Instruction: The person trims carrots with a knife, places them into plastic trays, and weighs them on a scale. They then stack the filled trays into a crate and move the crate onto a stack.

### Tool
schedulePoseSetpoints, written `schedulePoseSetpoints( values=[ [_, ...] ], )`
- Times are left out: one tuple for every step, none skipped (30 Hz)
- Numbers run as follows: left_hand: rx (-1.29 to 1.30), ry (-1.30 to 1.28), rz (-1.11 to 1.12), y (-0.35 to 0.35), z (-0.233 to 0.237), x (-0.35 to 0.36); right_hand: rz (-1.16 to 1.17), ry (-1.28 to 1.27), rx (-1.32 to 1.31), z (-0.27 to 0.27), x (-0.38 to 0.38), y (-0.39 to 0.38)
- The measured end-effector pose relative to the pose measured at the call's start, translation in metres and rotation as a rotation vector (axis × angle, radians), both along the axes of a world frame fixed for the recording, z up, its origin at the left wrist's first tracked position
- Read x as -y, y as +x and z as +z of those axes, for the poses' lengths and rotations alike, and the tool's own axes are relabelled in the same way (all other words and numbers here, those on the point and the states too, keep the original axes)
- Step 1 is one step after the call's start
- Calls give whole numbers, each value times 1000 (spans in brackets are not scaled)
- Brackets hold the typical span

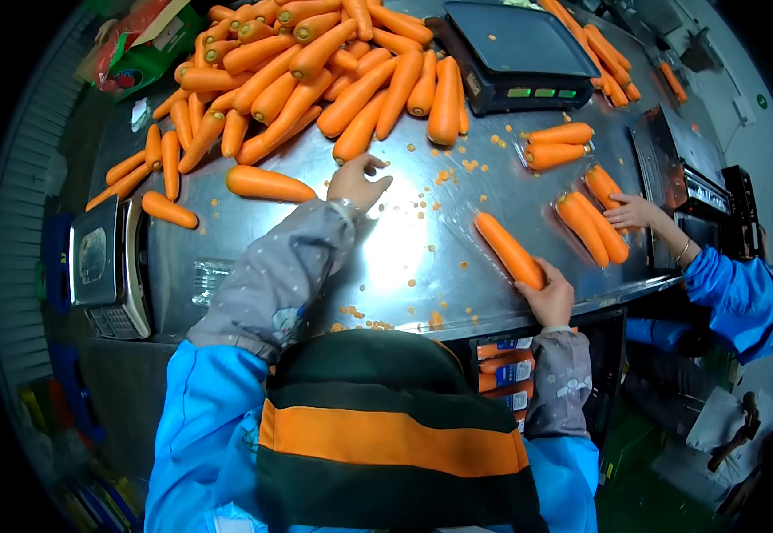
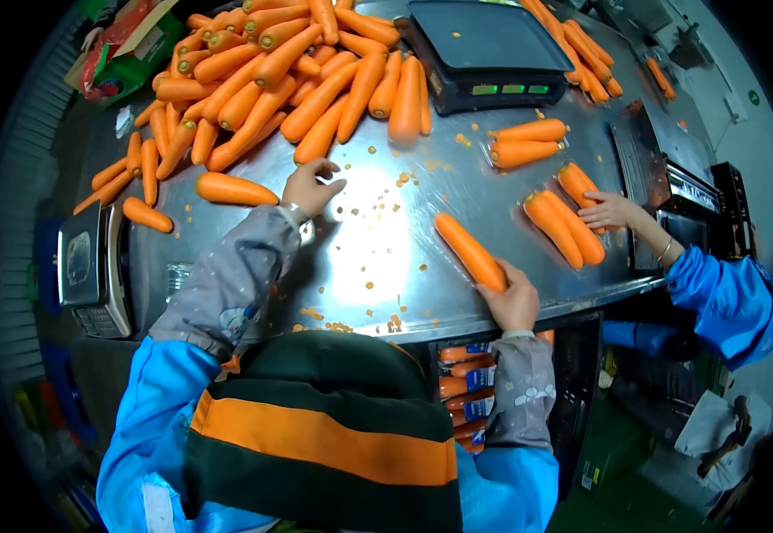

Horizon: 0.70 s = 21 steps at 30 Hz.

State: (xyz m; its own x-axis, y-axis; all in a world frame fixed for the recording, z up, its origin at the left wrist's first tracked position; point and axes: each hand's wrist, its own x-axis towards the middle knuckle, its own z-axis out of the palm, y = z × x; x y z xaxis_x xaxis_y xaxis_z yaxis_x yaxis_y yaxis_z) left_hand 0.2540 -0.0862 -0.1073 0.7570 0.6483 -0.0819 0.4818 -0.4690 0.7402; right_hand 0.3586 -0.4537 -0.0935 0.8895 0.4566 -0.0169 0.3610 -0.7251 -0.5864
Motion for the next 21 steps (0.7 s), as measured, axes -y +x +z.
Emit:
schedulePoseSetpoints(
  values=[
    [-38, 87, 36, 8, 4, -5, -43, -8, 27, -2, 9, 6],
    [-72, 176, 71, 16, 9, -10, -88, -12, 58, -2, 16, 11],
    [-127, 287, 124, 22, 20, -11, -124, -41, 133, -1, 22, 13],
    [-155, 348, 113, 30, 21, -14, -163, -69, 209, 1, 26, 14],
    [-182, 408, 102, 39, 19, -18, -192, -30, 247, 5, 28, 12],
    [-206, 467, 94, 49, 18, -23, -189, 64, 263, 15, 25, 6],
    [-239, 504, 40, 59, 21, -24, -177, 139, 247, 18, 22, 0],
    [-275, 507, 31, 69, 24, -22, -164, 213, 230, 20, 19, -7],
    [-295, 521, 27, 77, 22, -24, -161, 226, 135, 19, 16, -15],
    [-310, 535, 26, 87, 17, -27, -155, 241, 44, 19, 13, -23],
    [-363, 483, 25, 94, 18, -30, -104, 228, 102, 20, 8, -30],
    [-408, 436, 26, 99, 19, -33, -54, 219, 167, 22, 3, -37],
    [-383, 462, 40, 106, 4, -40, -49, 256, 150, 23, -1, -44],
    [-356, 495, 53, 113, -9, -47, -44, 299, 135, 23, -5, -50],
    [-371, 488, 34, 118, -9, -51, -41, 284, 90, 26, -7, -56],
    [-392, 482, 15, 117, -6, -53, -37, 269, 40, 27, -9, -62],
    [-376, 473, -11, 112, 5, -50, -21, 247, 60, 23, -9, -67],
    [-364, 465, -40, 108, 15, -49, -8, 225, 77, 18, -10, -69],
    [-387, 376, -74, 109, 14, -58, -24, 249, 63, 20, -13, -70],
    [-417, 285, -111, 108, 10, -66, -41, 270, 41, 23, -16, -74],
    [-383, 281, -90, 102, 14, -67, -58, 290, 12, 21, -21, -78]
  ],
)
